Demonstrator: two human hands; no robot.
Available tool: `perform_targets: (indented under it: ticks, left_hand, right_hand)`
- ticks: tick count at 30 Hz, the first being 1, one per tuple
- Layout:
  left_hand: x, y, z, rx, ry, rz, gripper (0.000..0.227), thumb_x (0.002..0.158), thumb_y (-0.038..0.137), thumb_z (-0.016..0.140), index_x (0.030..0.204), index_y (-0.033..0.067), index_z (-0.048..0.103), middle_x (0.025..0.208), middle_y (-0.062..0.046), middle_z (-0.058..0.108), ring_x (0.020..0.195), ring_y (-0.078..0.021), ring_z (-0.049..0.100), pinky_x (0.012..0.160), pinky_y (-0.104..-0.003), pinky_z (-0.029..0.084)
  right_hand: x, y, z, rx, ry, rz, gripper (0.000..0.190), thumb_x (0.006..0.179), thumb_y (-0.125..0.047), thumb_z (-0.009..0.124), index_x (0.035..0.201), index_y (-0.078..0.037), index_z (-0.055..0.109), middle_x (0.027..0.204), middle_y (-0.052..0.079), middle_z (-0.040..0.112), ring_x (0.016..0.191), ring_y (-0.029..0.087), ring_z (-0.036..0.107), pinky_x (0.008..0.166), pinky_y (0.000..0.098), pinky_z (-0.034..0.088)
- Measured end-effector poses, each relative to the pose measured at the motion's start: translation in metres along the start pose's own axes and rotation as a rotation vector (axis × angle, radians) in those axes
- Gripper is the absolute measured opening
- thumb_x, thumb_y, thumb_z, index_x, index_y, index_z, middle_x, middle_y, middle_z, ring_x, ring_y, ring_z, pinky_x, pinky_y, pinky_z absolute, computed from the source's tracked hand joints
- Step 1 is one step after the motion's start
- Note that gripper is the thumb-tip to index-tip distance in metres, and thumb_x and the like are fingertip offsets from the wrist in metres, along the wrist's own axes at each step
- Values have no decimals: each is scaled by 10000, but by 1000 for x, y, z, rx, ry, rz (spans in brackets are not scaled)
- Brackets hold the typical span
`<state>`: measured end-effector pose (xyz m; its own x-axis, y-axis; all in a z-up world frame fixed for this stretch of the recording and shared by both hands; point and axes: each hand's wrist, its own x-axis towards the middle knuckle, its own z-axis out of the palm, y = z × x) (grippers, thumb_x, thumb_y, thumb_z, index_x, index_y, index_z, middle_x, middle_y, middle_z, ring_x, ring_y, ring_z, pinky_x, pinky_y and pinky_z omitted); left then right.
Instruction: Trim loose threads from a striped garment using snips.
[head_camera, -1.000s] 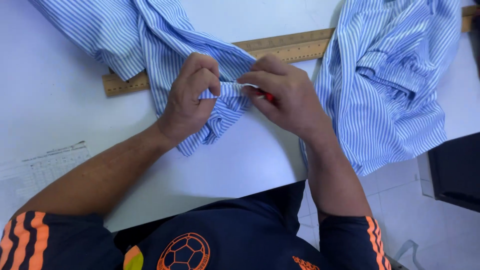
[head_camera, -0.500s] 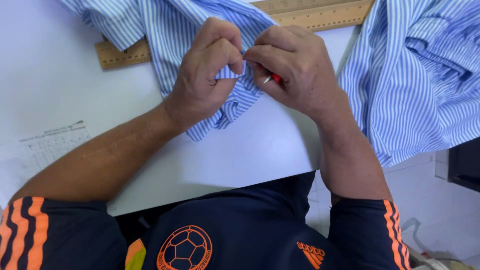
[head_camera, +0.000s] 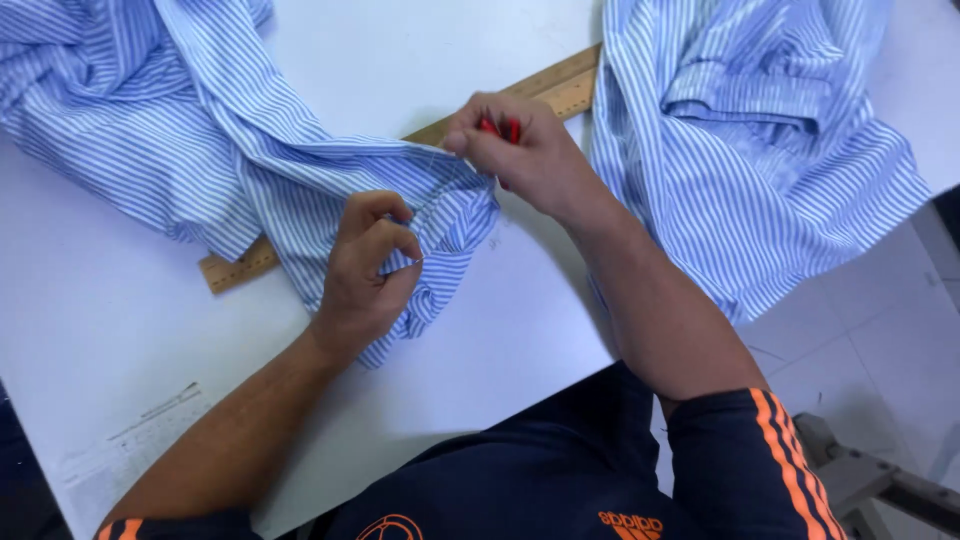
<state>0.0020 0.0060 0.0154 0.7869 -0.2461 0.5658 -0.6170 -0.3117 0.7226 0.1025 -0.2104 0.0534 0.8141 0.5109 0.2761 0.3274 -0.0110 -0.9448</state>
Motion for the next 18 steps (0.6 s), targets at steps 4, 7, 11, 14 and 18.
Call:
perform_targets:
  ticks: [4, 7, 11, 14, 18]
  left_hand:
    - [2, 16, 0, 67, -131, -2, 238, 873, 23, 791, 912, 57, 559, 1130, -151, 516, 1060, -292, 556, 915, -406, 476]
    - [-1, 23, 3, 103, -80, -7, 95, 968, 74, 667, 892, 78, 608, 1097, -123, 628, 1020, -268, 575, 906, -433, 385]
    - [36, 41, -5, -19, 28, -165, 110, 981, -14, 603, 954, 72, 541, 926, -59, 548, 829, -189, 494, 752, -326, 428]
    - [50, 24, -4, -133, -105, -289, 562, 952, 103, 728, 1463, 21, 508, 1014, -61, 538, 751, -120, 473, 618, -241, 446]
    - [70, 14, 8, -250, -116, -289, 215, 988, 46, 697, 799, 91, 606, 706, 27, 505, 638, -80, 461, 560, -256, 390]
  right_hand:
    - [6, -4, -6, 181, 65, 203, 118, 973, -138, 649, 862, -98, 646, 633, -31, 508, 581, 58, 455, 585, 220, 430]
    - [4, -10, -8, 175, 66, 189, 112, 971, -142, 663, 867, -103, 651, 597, -46, 475, 538, 46, 412, 579, 209, 420]
    - [-1, -34, -13, -73, -68, -22, 101, 1002, -129, 663, 909, -113, 627, 762, -26, 539, 660, 55, 455, 607, 227, 370]
    - [-1, -35, -7, -172, -163, -163, 34, 1032, -84, 698, 1035, -68, 728, 985, 40, 554, 897, 136, 557, 777, 255, 450]
    - [-7, -56, -9, -221, -145, -59, 72, 1056, -160, 646, 1034, -96, 671, 934, -4, 546, 849, 100, 521, 743, 238, 452]
